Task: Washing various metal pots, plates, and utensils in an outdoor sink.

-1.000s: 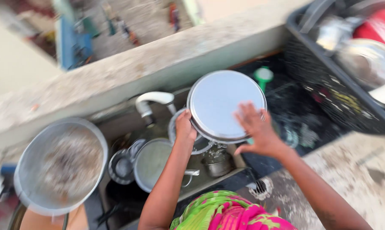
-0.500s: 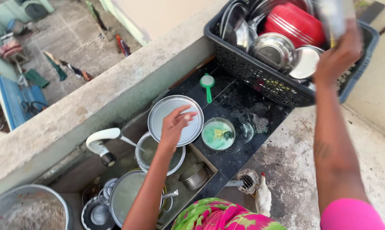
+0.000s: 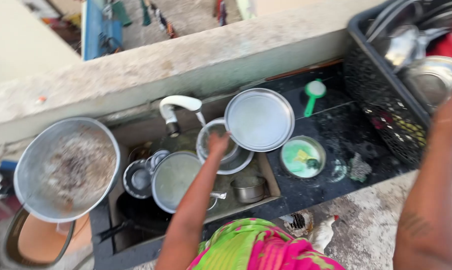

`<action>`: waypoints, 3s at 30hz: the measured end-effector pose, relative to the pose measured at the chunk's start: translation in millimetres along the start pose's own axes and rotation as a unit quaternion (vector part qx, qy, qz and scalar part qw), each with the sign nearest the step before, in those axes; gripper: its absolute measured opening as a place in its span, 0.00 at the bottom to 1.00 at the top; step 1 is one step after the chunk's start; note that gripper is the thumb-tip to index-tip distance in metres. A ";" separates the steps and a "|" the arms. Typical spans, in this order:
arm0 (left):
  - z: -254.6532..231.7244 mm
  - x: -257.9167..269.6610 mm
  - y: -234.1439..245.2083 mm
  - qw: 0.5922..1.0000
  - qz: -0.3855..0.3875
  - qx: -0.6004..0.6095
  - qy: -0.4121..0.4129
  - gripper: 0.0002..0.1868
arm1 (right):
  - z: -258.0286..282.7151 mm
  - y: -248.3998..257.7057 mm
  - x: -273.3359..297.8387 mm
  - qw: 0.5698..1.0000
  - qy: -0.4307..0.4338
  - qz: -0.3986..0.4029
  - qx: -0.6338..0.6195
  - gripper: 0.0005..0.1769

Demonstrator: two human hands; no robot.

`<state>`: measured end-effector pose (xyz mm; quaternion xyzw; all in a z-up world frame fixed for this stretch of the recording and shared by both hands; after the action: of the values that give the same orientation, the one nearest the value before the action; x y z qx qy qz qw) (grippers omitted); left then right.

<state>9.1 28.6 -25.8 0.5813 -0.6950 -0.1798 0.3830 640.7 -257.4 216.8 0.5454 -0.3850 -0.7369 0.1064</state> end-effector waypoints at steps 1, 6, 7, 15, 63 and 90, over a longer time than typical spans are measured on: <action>4.0 -6.1 -17.3 0.997 0.016 0.076 -0.003 0.37 | 24.7 14.9 12.3 1.000 0.016 0.016 -0.012 0.15; -33.9 38.4 -21.4 0.960 0.128 0.241 0.071 0.15 | 372.4 118.5 -14.6 0.922 0.058 0.097 -0.371 0.09; -34.8 43.9 -19.6 0.956 0.095 0.261 0.090 0.14 | 393.3 106.6 -6.9 0.897 0.065 0.132 -0.417 0.08; 69.9 75.5 95.3 0.947 0.012 0.315 0.059 0.15 | 431.0 12.6 82.2 0.854 0.107 0.316 -0.400 0.10; 89.5 43.4 111.4 0.728 0.109 0.676 -0.042 0.09 | 617.0 -57.6 111.3 0.905 0.104 0.184 -0.370 0.40; 34.7 116.7 224.2 0.862 0.111 0.489 -0.072 0.08 | 635.1 -185.2 77.3 0.875 0.240 0.254 -0.336 0.11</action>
<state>-170.5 -30.4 145.6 0.5981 -0.7795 0.1854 0.0163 97.4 110.7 103.4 0.5204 -0.2020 -0.6158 0.5561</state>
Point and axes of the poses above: each hand's wrist, its own x-axis away from the middle knuckle, its own y-axis out of the back of the hand, z = x × y, the point moved 3 cm from there along -x, towards the middle knuckle, and after that the axes turned 10 degrees about -x, right-handed, at the moved point
